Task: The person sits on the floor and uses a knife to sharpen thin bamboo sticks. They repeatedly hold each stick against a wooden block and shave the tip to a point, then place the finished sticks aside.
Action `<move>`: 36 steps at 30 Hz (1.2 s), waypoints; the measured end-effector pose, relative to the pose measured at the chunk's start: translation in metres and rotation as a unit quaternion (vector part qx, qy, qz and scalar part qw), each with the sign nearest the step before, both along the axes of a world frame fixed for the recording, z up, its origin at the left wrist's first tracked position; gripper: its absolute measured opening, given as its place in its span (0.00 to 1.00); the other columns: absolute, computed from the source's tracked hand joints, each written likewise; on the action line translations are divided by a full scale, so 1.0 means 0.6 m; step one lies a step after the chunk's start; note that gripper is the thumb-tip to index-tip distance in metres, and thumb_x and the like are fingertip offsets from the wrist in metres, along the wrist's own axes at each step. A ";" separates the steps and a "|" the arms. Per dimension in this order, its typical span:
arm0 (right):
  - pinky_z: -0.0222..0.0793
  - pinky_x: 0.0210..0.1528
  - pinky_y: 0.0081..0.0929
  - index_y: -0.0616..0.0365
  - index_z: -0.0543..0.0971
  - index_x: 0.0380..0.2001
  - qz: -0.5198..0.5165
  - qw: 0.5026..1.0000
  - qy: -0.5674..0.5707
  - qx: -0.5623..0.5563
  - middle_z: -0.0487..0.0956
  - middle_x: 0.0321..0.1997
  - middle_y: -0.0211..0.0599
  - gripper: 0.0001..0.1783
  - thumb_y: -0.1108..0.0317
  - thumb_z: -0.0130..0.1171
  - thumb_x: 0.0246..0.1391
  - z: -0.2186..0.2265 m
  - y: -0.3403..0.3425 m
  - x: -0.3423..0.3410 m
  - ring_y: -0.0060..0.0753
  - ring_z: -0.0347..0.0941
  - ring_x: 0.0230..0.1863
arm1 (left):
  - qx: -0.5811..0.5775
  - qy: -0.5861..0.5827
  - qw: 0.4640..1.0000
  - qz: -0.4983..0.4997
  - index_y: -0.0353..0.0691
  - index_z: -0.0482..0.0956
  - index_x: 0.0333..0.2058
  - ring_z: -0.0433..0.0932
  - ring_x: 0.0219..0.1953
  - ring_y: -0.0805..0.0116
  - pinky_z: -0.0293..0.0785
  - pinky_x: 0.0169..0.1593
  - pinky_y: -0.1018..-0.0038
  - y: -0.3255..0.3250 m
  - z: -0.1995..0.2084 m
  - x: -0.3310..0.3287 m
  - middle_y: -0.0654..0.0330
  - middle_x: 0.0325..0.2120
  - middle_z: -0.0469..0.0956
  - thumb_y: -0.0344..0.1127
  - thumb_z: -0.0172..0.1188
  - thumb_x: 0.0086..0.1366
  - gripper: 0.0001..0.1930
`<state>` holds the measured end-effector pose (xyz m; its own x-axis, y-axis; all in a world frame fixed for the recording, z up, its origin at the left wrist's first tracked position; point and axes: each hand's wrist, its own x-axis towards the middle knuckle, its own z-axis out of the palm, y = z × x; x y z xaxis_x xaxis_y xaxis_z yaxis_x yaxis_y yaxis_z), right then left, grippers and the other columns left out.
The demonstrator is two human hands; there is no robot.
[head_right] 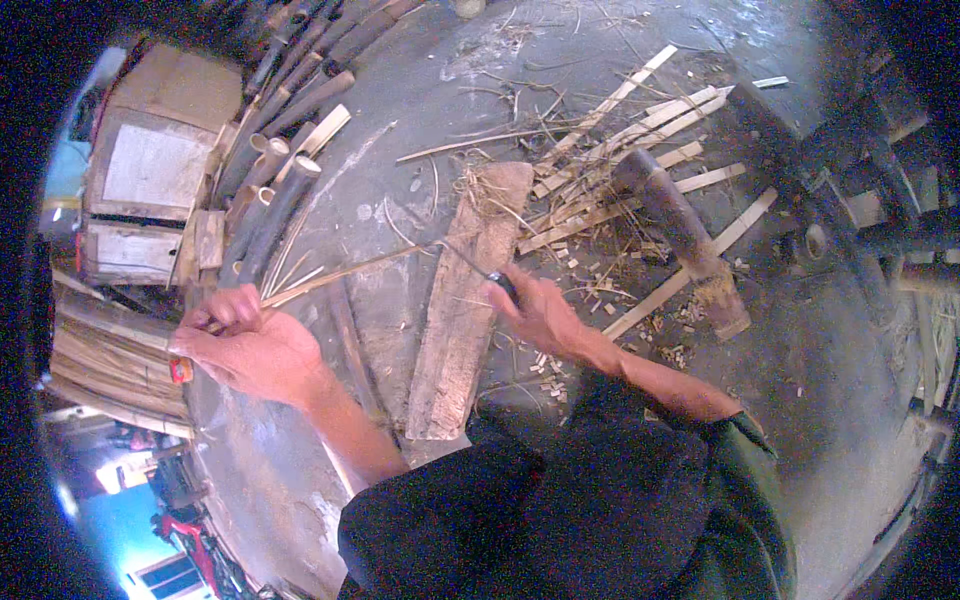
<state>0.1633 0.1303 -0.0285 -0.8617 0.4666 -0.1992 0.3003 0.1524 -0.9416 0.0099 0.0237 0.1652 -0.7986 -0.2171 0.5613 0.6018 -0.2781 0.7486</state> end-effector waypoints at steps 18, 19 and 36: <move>0.68 0.26 0.47 0.58 0.71 0.43 0.042 0.991 0.089 0.092 0.74 0.20 0.52 0.18 0.55 0.54 0.61 0.027 -0.029 -0.032 0.58 0.74 0.23 | -0.064 0.035 0.993 0.093 0.47 0.57 0.22 0.51 0.18 0.77 0.48 0.22 0.79 0.010 -0.018 -0.013 0.68 0.16 0.51 0.56 0.43 0.72 0.24; 0.68 0.26 0.48 0.58 0.71 0.42 0.042 0.992 0.093 0.080 0.74 0.20 0.52 0.17 0.55 0.54 0.61 0.036 -0.032 -0.032 0.58 0.75 0.24 | -0.089 0.055 0.988 0.110 0.47 0.57 0.22 0.51 0.18 0.77 0.48 0.22 0.79 0.007 -0.021 -0.025 0.68 0.16 0.51 0.56 0.43 0.72 0.24; 0.67 0.25 0.46 0.58 0.71 0.42 -0.011 0.992 0.010 0.128 0.74 0.19 0.52 0.16 0.57 0.54 0.61 -0.092 0.018 -0.032 0.58 0.74 0.23 | -0.053 0.023 0.995 0.084 0.47 0.57 0.22 0.52 0.19 0.78 0.49 0.22 0.78 0.003 -0.027 -0.040 0.69 0.17 0.51 0.54 0.44 0.73 0.23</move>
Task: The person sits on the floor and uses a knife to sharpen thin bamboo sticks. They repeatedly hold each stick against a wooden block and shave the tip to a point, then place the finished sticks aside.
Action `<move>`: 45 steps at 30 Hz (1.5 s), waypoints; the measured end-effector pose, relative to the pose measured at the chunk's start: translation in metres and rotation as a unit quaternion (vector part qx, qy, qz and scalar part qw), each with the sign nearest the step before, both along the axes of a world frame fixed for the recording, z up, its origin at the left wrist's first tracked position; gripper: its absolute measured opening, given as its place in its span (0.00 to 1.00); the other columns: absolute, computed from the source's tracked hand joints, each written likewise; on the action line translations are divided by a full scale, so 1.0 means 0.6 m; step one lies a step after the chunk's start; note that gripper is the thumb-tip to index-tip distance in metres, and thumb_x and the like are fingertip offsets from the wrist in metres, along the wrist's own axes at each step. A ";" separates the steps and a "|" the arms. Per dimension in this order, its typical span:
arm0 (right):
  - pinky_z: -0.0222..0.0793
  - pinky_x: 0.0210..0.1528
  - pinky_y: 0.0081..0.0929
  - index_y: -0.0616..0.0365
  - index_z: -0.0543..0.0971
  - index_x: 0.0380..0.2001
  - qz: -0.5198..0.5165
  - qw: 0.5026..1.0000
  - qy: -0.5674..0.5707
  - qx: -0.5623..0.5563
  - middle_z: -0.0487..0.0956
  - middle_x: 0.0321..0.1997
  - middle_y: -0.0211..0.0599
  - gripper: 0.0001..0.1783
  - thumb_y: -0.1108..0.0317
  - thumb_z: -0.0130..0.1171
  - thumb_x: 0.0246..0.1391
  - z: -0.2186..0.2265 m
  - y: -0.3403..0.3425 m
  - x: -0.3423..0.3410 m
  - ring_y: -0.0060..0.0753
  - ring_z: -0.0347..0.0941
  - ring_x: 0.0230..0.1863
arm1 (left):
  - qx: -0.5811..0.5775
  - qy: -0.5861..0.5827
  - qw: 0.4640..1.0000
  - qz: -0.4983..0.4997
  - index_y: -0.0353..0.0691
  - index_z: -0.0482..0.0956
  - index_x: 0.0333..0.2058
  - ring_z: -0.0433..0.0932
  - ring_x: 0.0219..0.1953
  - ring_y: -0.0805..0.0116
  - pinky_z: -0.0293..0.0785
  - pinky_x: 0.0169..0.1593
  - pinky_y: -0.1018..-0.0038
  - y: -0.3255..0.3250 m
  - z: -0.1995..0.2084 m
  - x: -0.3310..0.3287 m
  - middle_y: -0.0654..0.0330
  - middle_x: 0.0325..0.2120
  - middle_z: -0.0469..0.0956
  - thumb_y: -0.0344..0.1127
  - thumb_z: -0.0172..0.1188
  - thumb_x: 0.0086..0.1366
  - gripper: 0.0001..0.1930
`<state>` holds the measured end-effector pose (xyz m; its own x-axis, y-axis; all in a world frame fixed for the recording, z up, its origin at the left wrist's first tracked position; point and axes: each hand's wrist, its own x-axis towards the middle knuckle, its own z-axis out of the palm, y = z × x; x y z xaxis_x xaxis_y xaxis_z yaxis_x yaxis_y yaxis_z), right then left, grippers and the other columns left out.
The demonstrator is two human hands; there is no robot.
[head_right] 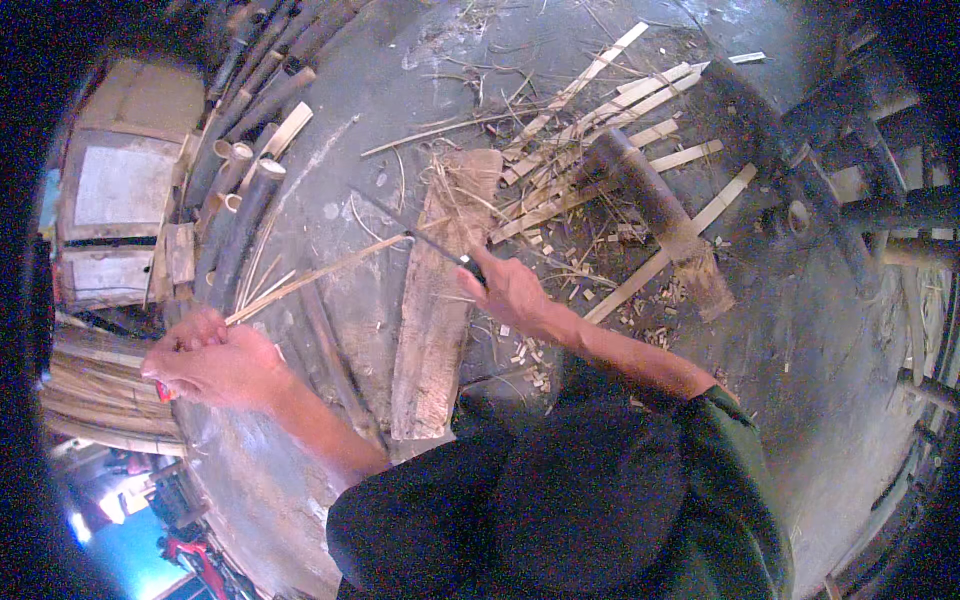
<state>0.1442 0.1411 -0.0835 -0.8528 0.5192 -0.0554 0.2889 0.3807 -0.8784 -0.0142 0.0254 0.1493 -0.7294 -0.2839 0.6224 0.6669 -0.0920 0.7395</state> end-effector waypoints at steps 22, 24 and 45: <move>0.68 0.31 0.54 0.63 0.69 0.35 -0.062 0.997 -0.023 0.047 0.76 0.25 0.61 0.20 0.53 0.51 0.62 -0.084 0.007 0.034 0.67 0.74 0.30 | 0.046 -0.040 0.996 -0.059 0.43 0.63 0.29 0.52 0.21 0.77 0.51 0.27 0.77 0.006 0.022 0.005 0.68 0.18 0.53 0.53 0.44 0.73 0.20; 0.69 0.33 0.51 0.63 0.70 0.38 -0.052 0.998 -0.042 0.001 0.76 0.26 0.60 0.20 0.53 0.51 0.62 -0.047 0.009 0.031 0.65 0.75 0.32 | 0.039 -0.016 0.997 -0.064 0.43 0.62 0.28 0.51 0.20 0.77 0.50 0.26 0.77 0.004 0.018 -0.010 0.69 0.18 0.52 0.53 0.44 0.73 0.20; 0.70 0.26 0.45 0.55 0.68 0.47 0.052 0.994 0.082 -0.039 0.76 0.23 0.50 0.18 0.58 0.56 0.59 0.093 -0.050 -0.005 0.57 0.76 0.25 | -0.015 0.009 0.999 0.031 0.46 0.58 0.24 0.48 0.19 0.78 0.49 0.23 0.78 0.021 0.004 -0.006 0.70 0.17 0.49 0.51 0.43 0.74 0.21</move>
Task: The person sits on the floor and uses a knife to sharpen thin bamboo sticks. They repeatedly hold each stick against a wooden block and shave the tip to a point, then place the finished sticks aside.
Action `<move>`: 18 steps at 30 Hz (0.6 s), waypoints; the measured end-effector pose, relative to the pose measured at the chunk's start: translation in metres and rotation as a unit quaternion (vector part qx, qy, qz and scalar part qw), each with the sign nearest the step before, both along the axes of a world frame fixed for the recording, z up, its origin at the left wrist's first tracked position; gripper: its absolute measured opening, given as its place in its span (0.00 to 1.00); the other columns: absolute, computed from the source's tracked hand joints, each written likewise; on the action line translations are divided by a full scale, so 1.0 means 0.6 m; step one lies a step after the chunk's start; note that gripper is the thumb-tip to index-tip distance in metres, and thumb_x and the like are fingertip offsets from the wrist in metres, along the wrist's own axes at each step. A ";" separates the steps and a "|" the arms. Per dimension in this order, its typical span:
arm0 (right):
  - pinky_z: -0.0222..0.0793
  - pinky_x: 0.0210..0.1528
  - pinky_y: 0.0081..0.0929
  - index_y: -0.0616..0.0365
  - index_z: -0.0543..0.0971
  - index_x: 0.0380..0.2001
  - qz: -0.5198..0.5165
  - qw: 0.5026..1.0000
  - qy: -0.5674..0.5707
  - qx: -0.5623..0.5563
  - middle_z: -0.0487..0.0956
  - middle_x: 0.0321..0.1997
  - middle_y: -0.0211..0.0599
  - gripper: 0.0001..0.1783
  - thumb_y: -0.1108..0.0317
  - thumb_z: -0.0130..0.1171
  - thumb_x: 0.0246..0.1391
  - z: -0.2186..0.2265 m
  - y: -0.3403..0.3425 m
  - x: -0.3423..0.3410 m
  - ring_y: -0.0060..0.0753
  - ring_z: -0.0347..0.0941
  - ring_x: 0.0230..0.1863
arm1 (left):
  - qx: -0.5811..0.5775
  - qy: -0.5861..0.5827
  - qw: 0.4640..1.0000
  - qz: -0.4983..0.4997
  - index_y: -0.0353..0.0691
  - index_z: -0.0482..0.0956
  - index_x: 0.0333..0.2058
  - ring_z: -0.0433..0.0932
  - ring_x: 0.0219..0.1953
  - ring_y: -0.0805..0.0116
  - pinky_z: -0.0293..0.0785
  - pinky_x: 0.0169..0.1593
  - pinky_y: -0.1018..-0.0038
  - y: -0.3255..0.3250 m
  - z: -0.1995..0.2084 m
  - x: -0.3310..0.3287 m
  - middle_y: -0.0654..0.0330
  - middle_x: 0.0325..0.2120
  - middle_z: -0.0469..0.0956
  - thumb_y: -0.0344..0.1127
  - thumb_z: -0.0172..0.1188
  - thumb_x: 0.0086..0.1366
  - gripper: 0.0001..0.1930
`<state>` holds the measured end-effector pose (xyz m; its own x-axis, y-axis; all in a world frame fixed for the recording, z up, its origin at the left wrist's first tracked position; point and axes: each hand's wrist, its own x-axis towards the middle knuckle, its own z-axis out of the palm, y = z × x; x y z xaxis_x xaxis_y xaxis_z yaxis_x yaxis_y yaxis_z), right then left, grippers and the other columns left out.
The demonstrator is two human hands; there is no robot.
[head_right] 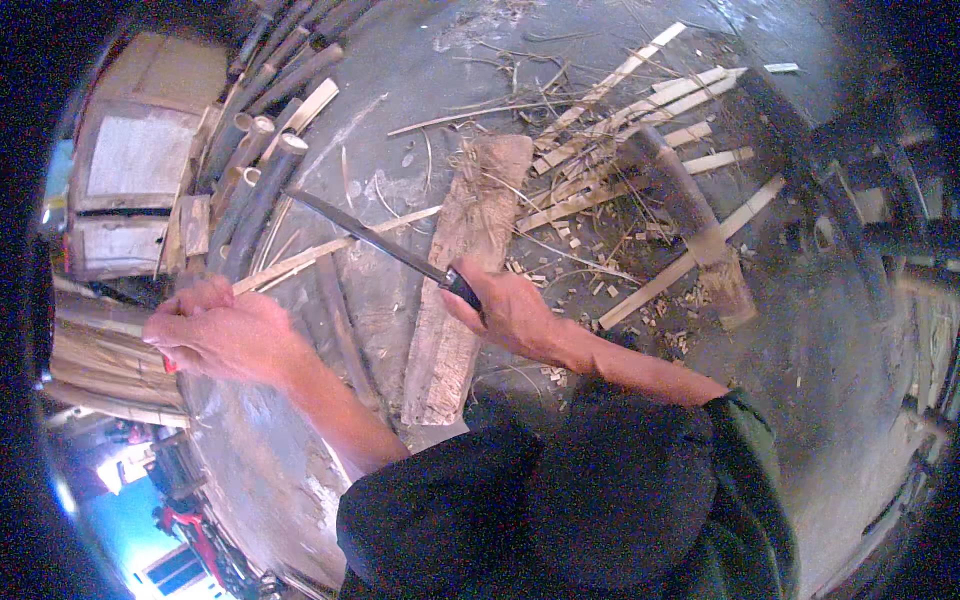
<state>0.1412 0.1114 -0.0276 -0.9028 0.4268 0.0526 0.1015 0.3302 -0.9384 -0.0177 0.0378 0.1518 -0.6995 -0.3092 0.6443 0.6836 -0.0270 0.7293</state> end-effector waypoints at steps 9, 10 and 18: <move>0.69 0.28 0.50 0.58 0.69 0.39 -0.075 0.995 -0.064 0.026 0.75 0.21 0.55 0.16 0.55 0.54 0.60 -0.083 0.046 -0.023 0.61 0.75 0.27 | 0.028 -0.018 0.999 -0.010 0.45 0.59 0.24 0.48 0.19 0.78 0.47 0.22 0.78 0.030 0.023 0.015 0.71 0.17 0.48 0.48 0.44 0.74 0.20; 0.69 0.28 0.50 0.57 0.70 0.40 -0.061 0.997 -0.052 0.002 0.75 0.22 0.55 0.16 0.55 0.54 0.60 -0.066 0.039 -0.026 0.62 0.75 0.27 | 0.029 -0.024 0.999 -0.007 0.45 0.59 0.24 0.48 0.19 0.78 0.47 0.22 0.78 0.021 0.023 0.014 0.71 0.17 0.48 0.48 0.44 0.74 0.20; 0.69 0.29 0.48 0.58 0.70 0.40 -0.071 0.991 -0.116 0.019 0.76 0.24 0.58 0.19 0.52 0.54 0.60 -0.082 0.036 -0.030 0.63 0.75 0.30 | 0.007 -0.006 1.000 0.010 0.45 0.59 0.24 0.49 0.19 0.78 0.47 0.22 0.76 0.023 0.018 -0.004 0.70 0.17 0.49 0.49 0.45 0.74 0.20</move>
